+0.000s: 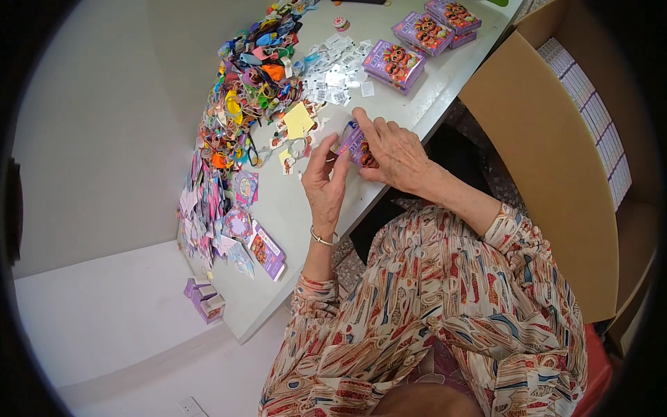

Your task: Organizing and sorting small toy packages on a table.

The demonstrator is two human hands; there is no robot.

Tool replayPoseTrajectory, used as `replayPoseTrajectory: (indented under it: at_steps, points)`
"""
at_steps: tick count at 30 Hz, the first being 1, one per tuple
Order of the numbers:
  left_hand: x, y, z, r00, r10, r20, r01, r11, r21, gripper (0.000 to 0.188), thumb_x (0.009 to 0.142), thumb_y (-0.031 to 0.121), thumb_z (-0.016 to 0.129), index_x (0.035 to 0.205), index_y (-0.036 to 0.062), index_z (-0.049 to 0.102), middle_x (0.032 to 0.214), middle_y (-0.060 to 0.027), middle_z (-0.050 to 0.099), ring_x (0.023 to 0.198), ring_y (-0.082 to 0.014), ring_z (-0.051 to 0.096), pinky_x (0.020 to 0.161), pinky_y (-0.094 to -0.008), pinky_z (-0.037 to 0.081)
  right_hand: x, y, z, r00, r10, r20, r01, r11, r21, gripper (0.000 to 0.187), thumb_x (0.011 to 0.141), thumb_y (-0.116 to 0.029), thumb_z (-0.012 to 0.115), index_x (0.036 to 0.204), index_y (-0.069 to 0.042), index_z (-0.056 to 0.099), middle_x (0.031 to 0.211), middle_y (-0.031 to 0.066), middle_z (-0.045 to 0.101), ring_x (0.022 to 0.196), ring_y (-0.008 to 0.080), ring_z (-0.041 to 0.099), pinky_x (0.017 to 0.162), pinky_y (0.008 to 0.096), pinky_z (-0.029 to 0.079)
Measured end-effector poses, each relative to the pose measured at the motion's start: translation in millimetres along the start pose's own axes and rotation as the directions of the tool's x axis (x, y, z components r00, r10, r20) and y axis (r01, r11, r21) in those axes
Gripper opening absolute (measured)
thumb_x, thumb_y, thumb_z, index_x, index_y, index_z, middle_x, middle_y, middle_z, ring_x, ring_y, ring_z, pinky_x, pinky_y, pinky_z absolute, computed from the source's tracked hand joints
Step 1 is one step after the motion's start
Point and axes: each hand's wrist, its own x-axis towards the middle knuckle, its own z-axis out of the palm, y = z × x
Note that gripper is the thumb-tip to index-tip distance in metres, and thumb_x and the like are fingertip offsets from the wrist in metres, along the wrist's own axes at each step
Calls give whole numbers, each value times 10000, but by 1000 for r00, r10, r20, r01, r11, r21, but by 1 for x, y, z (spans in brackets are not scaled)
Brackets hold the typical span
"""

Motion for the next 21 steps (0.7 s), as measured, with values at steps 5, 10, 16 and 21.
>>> replayPoseTrajectory:
  at_steps: [5, 10, 16, 21]
  points:
    - [0, 5, 1, 999, 20, 28, -24, 988, 153, 395, 871, 33, 618, 1262, 34, 567, 1041, -105, 636, 812, -175, 624, 731, -282, 498, 3, 5, -2, 999, -27, 36, 28, 999, -36, 977, 630, -239, 804, 1402, -14, 249, 1109, 193, 490, 913, 359, 589, 738, 411, 523]
    - [0, 10, 1, 982, 92, 166, -146, 924, 354, 440, 893, 47, 581, 1328, 61, 520, 1221, -176, 541, 979, -274, 582, 816, -340, 484, 7, 4, -5, 994, -95, 58, 97, 994, -39, 905, 608, -210, 805, 1341, -25, 307, 1168, 179, 456, 880, 362, 604, 716, 396, 537]
    - [3, 11, 5, 955, 214, 205, -280, 878, 389, 456, 917, 37, 539, 1367, 77, 483, 1345, -241, 432, 1135, -372, 523, 930, -397, 451, 6, 9, -1, 993, -119, 23, 119, 993, -8, 872, 604, -183, 797, 1322, -29, 326, 1214, 186, 434, 884, 357, 610, 718, 390, 540]
    - [2, 8, 11, 968, 230, 101, -251, 916, 314, 459, 925, 76, 557, 1368, 34, 443, 1322, -215, 493, 1191, -343, 525, 982, -396, 435, 6, 16, 2, 974, -214, -81, 219, 974, 56, 938, 617, -216, 809, 1363, 1, 284, 1139, 212, 495, 942, 375, 593, 758, 399, 530]
